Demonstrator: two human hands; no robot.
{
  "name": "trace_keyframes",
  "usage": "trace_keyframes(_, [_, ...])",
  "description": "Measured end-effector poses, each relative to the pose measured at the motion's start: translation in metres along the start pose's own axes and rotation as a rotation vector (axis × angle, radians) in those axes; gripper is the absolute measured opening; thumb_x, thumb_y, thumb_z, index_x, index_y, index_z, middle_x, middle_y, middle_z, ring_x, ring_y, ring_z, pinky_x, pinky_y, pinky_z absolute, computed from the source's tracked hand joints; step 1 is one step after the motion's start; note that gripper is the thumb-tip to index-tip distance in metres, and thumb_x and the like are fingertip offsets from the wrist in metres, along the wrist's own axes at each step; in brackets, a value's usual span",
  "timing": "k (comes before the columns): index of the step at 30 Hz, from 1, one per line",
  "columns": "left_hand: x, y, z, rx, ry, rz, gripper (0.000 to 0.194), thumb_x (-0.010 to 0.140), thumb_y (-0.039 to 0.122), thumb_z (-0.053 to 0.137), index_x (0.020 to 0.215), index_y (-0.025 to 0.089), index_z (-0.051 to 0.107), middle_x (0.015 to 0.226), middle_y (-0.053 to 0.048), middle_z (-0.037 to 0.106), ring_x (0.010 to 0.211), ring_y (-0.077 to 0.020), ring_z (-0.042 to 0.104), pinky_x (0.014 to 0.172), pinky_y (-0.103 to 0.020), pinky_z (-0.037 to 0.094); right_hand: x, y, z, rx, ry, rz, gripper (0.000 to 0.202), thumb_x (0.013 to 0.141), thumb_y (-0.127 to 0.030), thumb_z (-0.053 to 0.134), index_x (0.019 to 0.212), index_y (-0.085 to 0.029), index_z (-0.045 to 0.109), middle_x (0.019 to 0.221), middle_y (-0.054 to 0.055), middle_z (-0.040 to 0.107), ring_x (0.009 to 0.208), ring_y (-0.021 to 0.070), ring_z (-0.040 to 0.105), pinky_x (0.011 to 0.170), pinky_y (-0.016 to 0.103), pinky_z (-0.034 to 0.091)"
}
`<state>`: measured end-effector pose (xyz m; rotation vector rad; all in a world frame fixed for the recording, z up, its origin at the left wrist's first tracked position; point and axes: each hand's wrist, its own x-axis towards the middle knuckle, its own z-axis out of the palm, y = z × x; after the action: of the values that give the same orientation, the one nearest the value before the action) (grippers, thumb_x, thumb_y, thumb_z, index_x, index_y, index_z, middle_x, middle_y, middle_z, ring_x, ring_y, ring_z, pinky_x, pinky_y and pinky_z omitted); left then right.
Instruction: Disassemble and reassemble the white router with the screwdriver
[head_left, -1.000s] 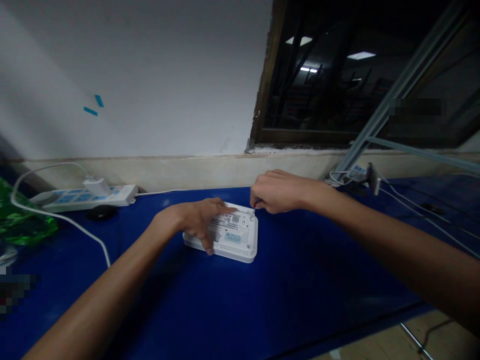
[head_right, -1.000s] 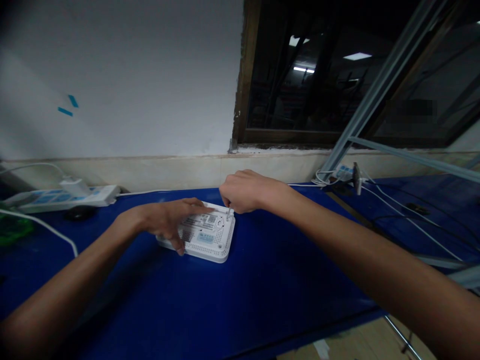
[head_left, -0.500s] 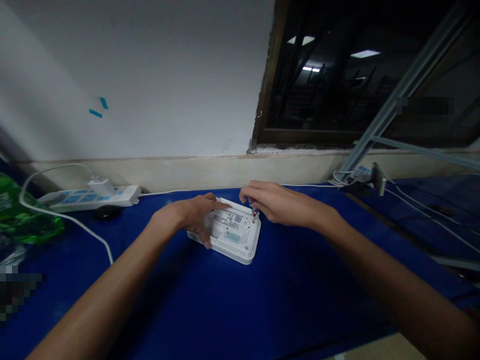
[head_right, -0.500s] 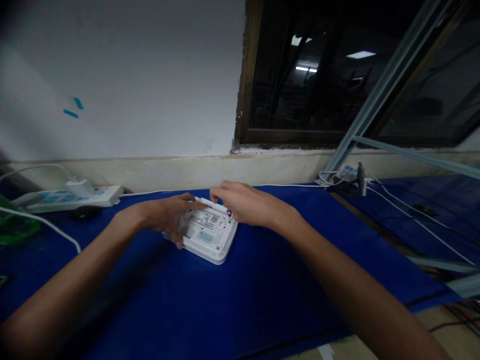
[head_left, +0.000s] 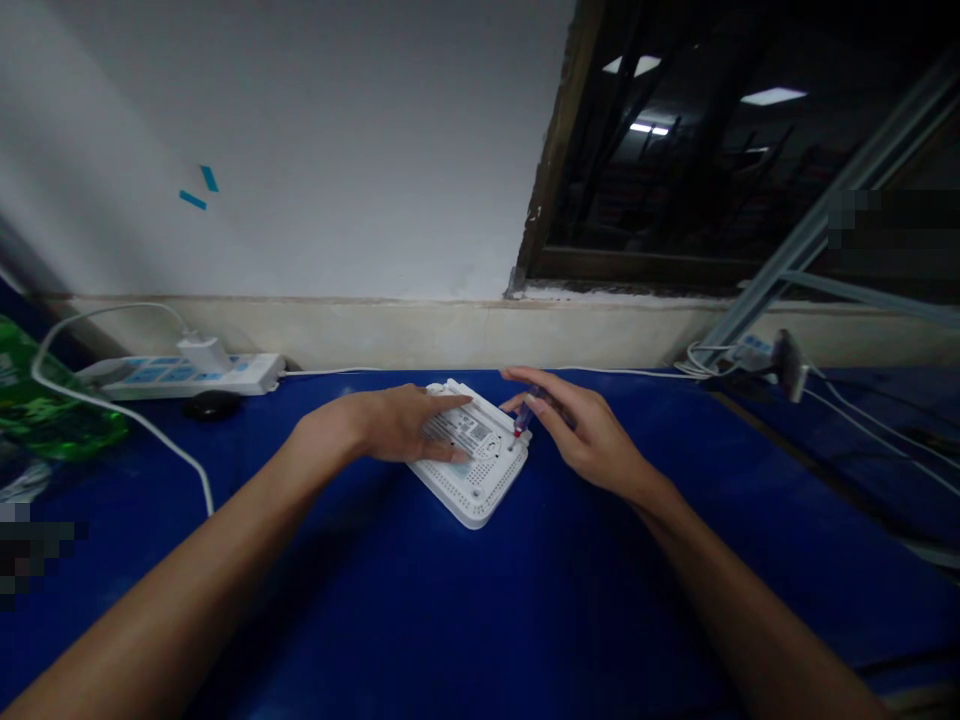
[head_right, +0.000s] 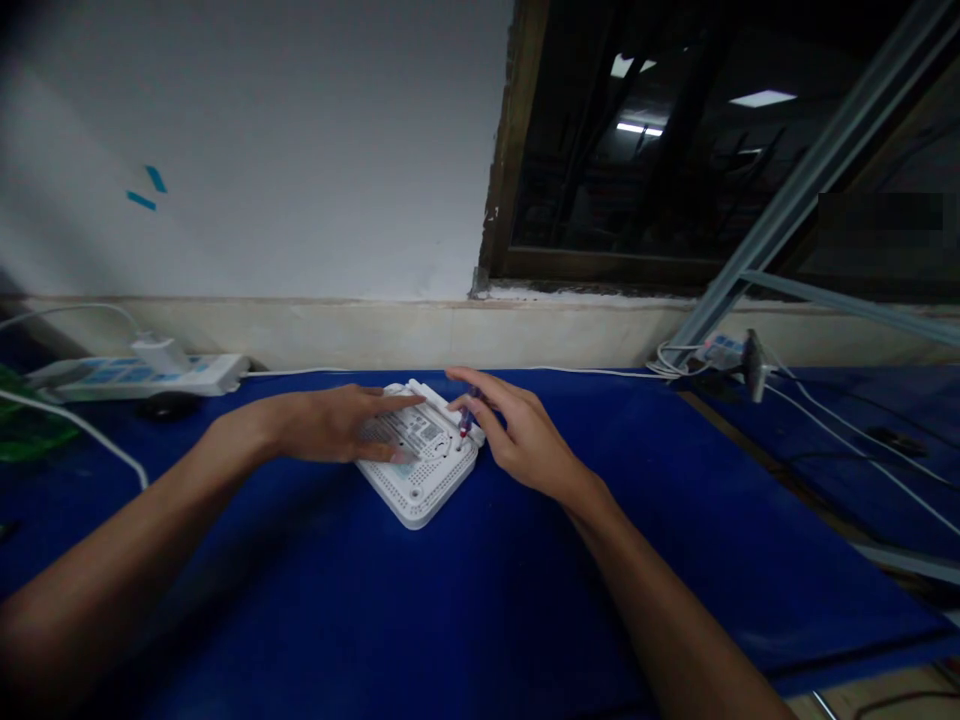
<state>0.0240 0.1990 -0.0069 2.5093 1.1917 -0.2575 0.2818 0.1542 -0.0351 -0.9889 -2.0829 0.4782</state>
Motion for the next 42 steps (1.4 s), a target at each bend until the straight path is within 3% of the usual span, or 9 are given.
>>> trace_keyframes(3, [0.008,0.003,0.005,0.008,-0.025,-0.066,0.099,0.076,0.072,0.069,0.156,0.035,0.025,0.161,-0.012,0.027,0.142,-0.0406,0.034,0.114,-0.05,0.032,-0.001,0.007,0.006,0.044,0.122,0.012,0.032,0.097,-0.031,0.057,0.126,-0.02,0.058,0.107,0.007,0.073,0.089,0.017,0.071,0.084,0.033,0.057])
trace_keyframes(6, [0.014,0.0,0.009,-0.017,-0.025,-0.056,0.102,0.072,0.072,0.073,0.156,0.039,0.024,0.165,-0.01,0.016,0.146,-0.0417,0.024,0.117,-0.054,0.027,-0.001,0.006,0.005,-0.118,0.176,-0.022,0.027,0.088,-0.036,0.07,0.11,-0.02,0.069,0.092,0.003,0.073,0.077,0.0167,0.069,0.077,0.032,0.057])
trace_keyframes(12, [0.014,-0.003,0.009,-0.035,-0.019,-0.018,0.104,0.071,0.069,0.074,0.156,0.035,0.024,0.165,-0.011,0.016,0.147,-0.0416,0.021,0.118,-0.051,0.025,-0.001,-0.005,-0.003,-0.126,0.014,-0.082,0.041,0.103,-0.025,0.043,0.142,-0.021,0.053,0.133,0.009,0.065,0.122,0.0203,0.06,0.107,0.042,0.046])
trace_keyframes(19, [0.016,-0.004,0.009,-0.039,-0.025,-0.045,0.105,0.069,0.074,0.072,0.156,0.04,0.023,0.165,-0.007,0.015,0.146,-0.0413,0.026,0.116,-0.053,0.028,-0.002,0.0,0.006,-0.187,0.169,-0.049,0.023,0.093,-0.033,0.063,0.112,-0.022,0.071,0.103,0.006,0.073,0.093,0.0202,0.067,0.085,0.035,0.054])
trace_keyframes(25, [0.018,-0.006,0.011,-0.034,-0.008,-0.029,0.103,0.069,0.074,0.072,0.155,0.04,0.025,0.165,-0.008,0.018,0.144,-0.0426,0.027,0.113,-0.054,0.03,0.0,-0.004,0.002,-0.118,0.058,-0.105,0.04,0.102,-0.021,0.044,0.14,-0.021,0.054,0.13,0.009,0.065,0.118,0.0197,0.06,0.103,0.039,0.045])
trace_keyframes(31, [0.015,0.0,0.008,-0.023,-0.018,-0.049,0.104,0.07,0.071,0.073,0.155,0.04,0.024,0.165,-0.008,0.017,0.145,-0.0421,0.027,0.115,-0.054,0.03,0.0,0.003,0.005,-0.141,0.188,-0.081,0.023,0.093,-0.03,0.065,0.112,-0.021,0.072,0.099,0.006,0.071,0.092,0.0204,0.064,0.084,0.036,0.052])
trace_keyframes(36, [0.013,0.003,0.007,-0.016,-0.014,-0.06,0.102,0.072,0.07,0.074,0.156,0.037,0.026,0.164,-0.011,0.018,0.145,-0.043,0.026,0.116,-0.053,0.029,0.001,-0.003,0.004,-0.125,0.086,-0.124,0.037,0.101,-0.022,0.048,0.137,-0.022,0.058,0.12,0.008,0.069,0.113,0.0212,0.059,0.1,0.041,0.046])
trace_keyframes(38, [0.013,0.003,0.007,-0.016,-0.009,-0.057,0.102,0.071,0.069,0.075,0.156,0.037,0.026,0.164,-0.011,0.018,0.145,-0.0429,0.026,0.116,-0.053,0.028,0.001,-0.004,0.005,-0.066,0.073,-0.121,0.038,0.101,-0.019,0.046,0.137,-0.023,0.057,0.122,0.007,0.069,0.115,0.021,0.059,0.101,0.042,0.045])
trace_keyframes(42, [0.013,0.002,0.006,-0.002,-0.02,-0.063,0.103,0.07,0.071,0.073,0.155,0.04,0.024,0.164,-0.009,0.019,0.145,-0.0418,0.028,0.116,-0.053,0.028,0.0,0.0,0.008,-0.1,0.179,-0.125,0.02,0.093,-0.027,0.065,0.11,-0.024,0.073,0.096,0.006,0.07,0.088,0.0202,0.063,0.079,0.036,0.052])
